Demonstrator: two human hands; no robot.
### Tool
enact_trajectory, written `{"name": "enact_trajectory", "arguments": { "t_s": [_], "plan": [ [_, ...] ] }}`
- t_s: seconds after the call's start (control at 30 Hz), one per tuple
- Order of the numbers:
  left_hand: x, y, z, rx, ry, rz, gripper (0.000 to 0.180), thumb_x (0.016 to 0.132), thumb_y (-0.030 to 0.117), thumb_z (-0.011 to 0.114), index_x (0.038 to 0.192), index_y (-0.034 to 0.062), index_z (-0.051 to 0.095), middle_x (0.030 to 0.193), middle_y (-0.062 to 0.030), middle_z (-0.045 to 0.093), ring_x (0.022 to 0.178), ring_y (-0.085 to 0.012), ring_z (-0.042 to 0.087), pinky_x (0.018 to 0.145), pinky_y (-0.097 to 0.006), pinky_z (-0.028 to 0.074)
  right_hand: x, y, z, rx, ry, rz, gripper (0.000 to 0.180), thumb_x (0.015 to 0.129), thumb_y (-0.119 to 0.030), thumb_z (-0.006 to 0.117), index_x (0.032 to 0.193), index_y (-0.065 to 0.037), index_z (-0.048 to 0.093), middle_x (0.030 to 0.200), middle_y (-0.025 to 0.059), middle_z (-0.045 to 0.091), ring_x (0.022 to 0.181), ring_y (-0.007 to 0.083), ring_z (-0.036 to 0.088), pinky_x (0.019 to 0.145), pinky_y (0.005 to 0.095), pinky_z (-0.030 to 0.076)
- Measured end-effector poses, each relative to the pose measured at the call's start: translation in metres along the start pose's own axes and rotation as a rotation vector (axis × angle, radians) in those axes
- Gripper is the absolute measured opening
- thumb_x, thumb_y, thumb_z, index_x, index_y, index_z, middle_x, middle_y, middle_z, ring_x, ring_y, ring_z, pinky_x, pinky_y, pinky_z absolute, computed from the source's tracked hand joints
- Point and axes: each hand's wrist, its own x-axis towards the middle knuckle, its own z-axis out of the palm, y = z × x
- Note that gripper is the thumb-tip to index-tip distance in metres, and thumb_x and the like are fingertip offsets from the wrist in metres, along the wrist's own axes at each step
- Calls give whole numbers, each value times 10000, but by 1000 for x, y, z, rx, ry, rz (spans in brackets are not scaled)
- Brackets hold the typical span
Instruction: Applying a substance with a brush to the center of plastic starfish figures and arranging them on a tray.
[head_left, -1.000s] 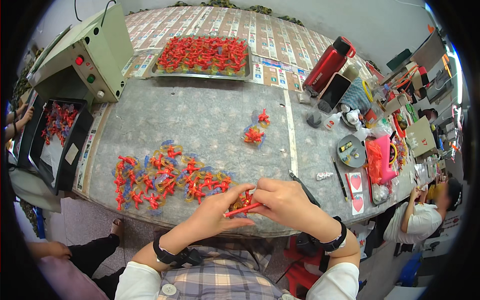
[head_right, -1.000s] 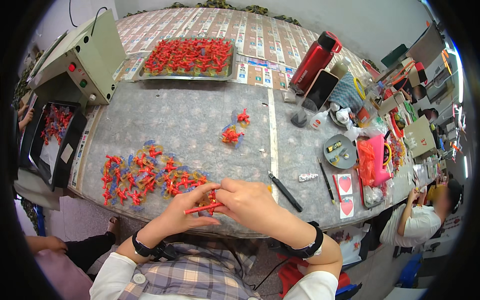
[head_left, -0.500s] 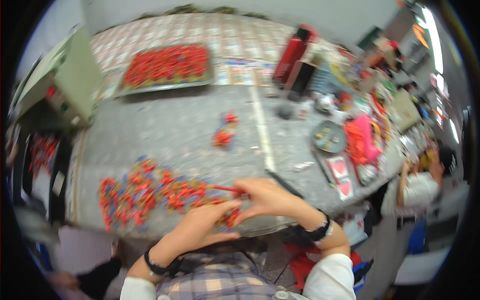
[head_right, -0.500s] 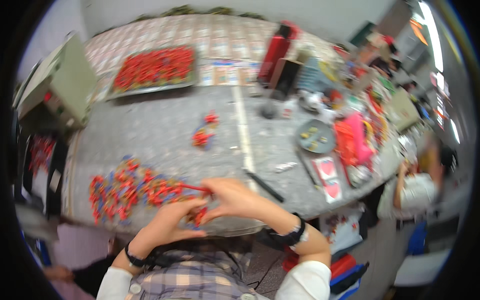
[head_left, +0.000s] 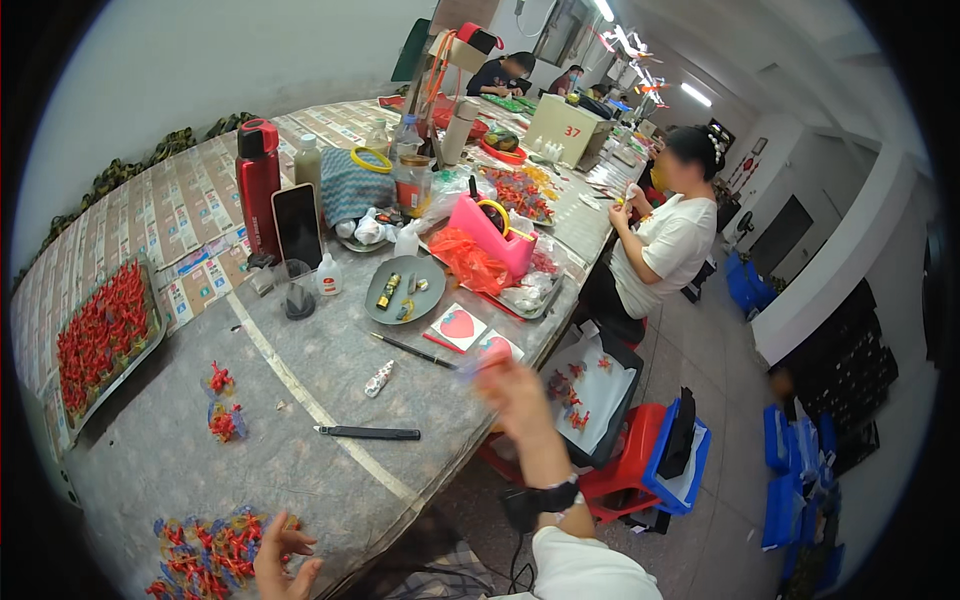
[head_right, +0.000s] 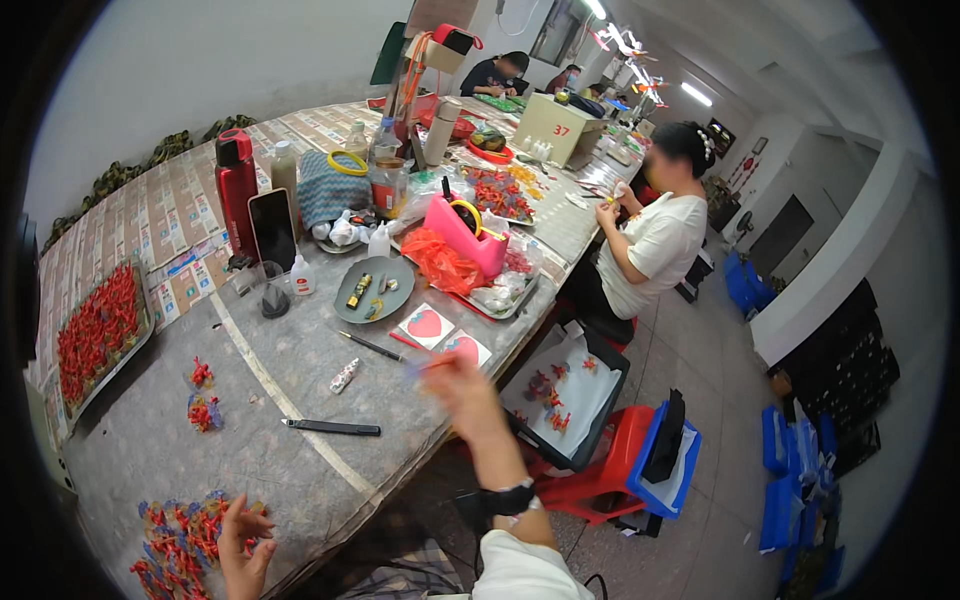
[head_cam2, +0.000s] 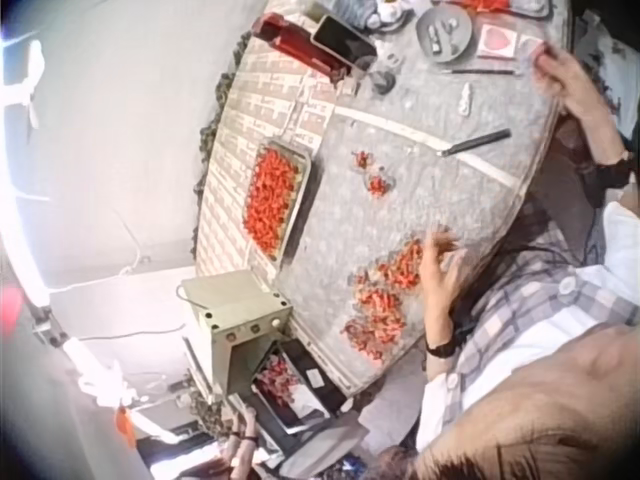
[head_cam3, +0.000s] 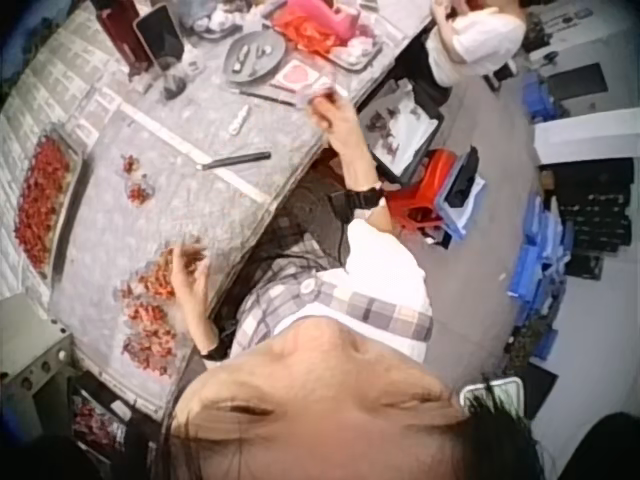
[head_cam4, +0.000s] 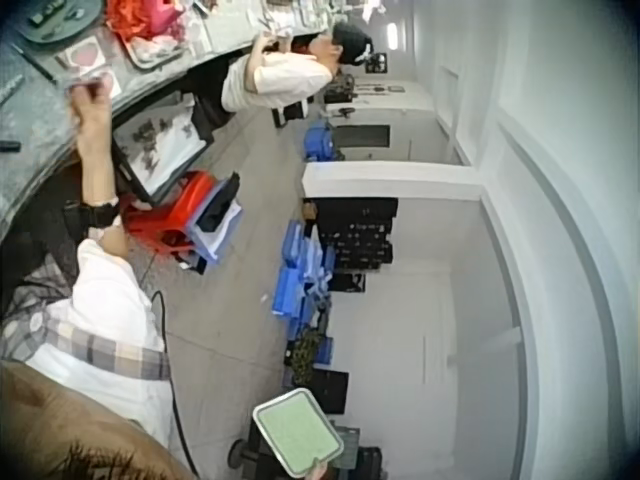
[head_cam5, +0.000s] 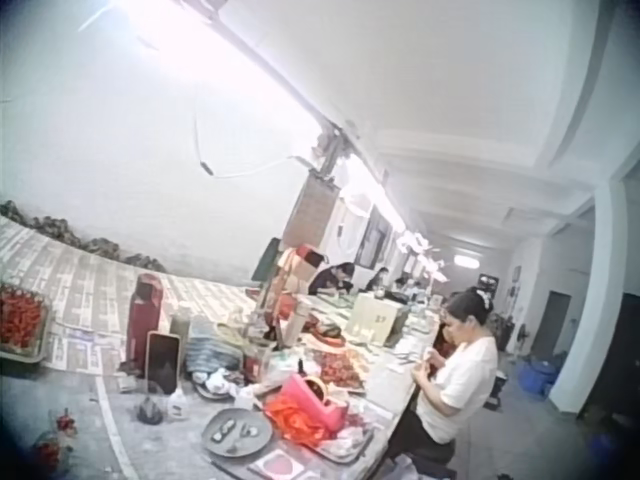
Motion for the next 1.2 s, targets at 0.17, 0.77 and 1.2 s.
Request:
{"name": "enact_trajectory", "arguments": {
  "t_s": [0.17,0.77,1.2],
  "plan": [
    [2,2,5,-36,49,8,590,723,156,750,1227,-14,493,964,-115,629,837,-197,631,760,-302,487,0,48,-192,-55,669,7,147,828,-258,680,896,-194,566,640,-45,510,409,47,347,339,187,208],
    [-2,18,-4,-14,-21,132,449,867,199,613,1291,127,488,918,-43,627,821,-179,604,754,-305,470,53,-64,25,-393,-200,-201,226,938,-146,476,1112,-52,584,750,27,628,400,-5,294,361,154,171],
    [-32,5,-31,-79,137,201,432,861,163,613,1276,121,504,881,-42,626,813,-179,601,720,-307,478,25,135,277,-1543,-1131,-829,183,773,-242,677,882,-95,661,833,92,590,776,302,582,642,391,454]
  ]
}}
